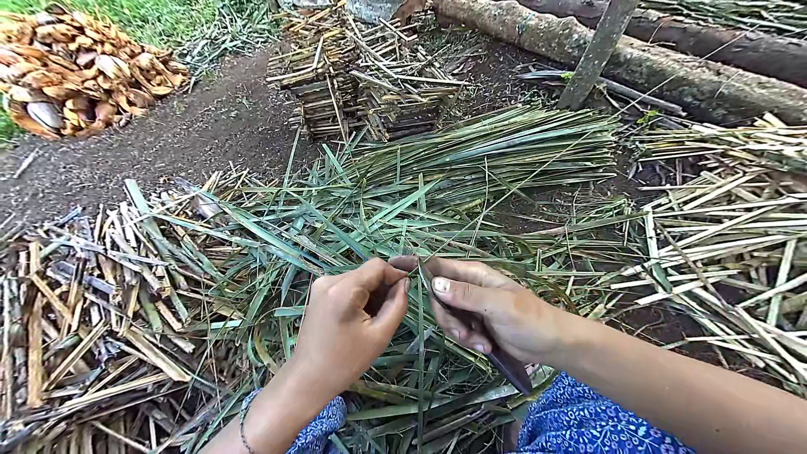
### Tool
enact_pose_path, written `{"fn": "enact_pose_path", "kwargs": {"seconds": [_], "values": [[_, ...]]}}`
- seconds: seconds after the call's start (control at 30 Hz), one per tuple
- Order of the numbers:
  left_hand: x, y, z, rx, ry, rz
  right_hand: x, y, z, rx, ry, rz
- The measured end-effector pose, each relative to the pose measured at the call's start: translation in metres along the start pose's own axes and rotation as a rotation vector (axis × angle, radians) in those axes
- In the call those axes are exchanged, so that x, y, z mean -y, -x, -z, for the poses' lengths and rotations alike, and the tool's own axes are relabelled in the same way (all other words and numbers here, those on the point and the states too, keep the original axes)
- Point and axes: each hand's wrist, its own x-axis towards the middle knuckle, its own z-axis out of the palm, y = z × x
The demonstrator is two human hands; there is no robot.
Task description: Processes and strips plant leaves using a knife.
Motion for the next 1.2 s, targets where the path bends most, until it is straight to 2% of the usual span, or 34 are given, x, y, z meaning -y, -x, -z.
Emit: {"fn": "enact_pose_path", "kwargs": {"seconds": [0.23, 0.47, 0.67, 0.83, 0.9, 1.07, 1.2], "values": [[-0.007, 0.003, 0.001, -0.127, -0.330, -0.329, 0.000, 0.004, -0.011, 0.002, -0.050, 0.070], [-0.005, 0.003, 0.007, -0.157, -0.551, -0.550, 0.000, 0.007, -0.014, -0.030, 0.016, 0.135], [-0.008, 0.002, 0.010, -0.171, -0.562, -0.580, 0.001, 0.009, -0.011, -0.046, 0.147, 0.227], [-0.007, 0.004, 0.014, -0.189, -0.560, -0.550, 0.014, 0.008, 0.006, -0.202, 0.106, 0.307], [-0.008, 0.005, 0.012, -0.193, -0.544, -0.545, 0.015, 0.008, 0.007, -0.168, 0.065, 0.294], [-0.009, 0.006, 0.010, -0.179, -0.485, -0.519, 0.001, 0.006, -0.007, 0.081, 0.072, 0.188], [-0.008, 0.008, 0.014, -0.173, -0.459, -0.504, 0.006, 0.006, 0.005, 0.045, 0.079, 0.245]]}}
